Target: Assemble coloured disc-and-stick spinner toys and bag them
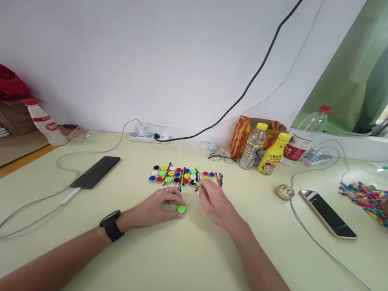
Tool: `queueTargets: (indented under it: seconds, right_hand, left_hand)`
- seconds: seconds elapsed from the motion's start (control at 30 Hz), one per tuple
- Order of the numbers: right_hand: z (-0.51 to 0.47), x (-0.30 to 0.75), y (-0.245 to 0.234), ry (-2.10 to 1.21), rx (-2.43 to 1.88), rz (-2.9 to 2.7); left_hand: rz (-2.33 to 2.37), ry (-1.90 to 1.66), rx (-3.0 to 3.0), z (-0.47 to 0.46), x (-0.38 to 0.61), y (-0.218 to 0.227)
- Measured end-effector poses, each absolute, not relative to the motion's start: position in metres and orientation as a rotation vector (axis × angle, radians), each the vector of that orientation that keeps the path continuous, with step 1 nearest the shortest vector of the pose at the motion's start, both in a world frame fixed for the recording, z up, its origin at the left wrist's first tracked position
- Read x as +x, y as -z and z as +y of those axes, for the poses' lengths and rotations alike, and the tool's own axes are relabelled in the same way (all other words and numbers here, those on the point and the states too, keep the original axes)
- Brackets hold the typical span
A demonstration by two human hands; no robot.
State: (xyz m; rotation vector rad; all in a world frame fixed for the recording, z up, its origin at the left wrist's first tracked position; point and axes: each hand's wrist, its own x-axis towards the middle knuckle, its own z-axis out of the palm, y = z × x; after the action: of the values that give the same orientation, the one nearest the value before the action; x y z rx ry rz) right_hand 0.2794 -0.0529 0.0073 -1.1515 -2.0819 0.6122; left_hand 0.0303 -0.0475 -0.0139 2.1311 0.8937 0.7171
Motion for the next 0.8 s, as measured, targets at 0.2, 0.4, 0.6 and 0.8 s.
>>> queueTargets:
  seconds: [0.2, 0.4, 0.6, 0.8]
  right_hand:
    - [-0.064, 0.259, 0.000, -0.827, -0.978, -2.104]
    - [-0.069, 0.255, 0.003, -1.065, -1.013, -2.063]
    - [-0.065, 0.248, 0.005, -1.128, -0.949, -2.003]
    - [-0.060, 0.251, 0.013, -1.279, -1.027, -1.836]
  left_hand:
    - [1.000, -0.834, 2.116, -0.050, 0.030, 0.008]
    - [0.974, -1.022, 2.056, -0.053, 0.030, -0.002]
    - [0.967, -0.976, 2.096, -0.049, 0.029, 0.000]
    - [0.943, -0.840, 2.047, -0.045, 0.023, 0.005]
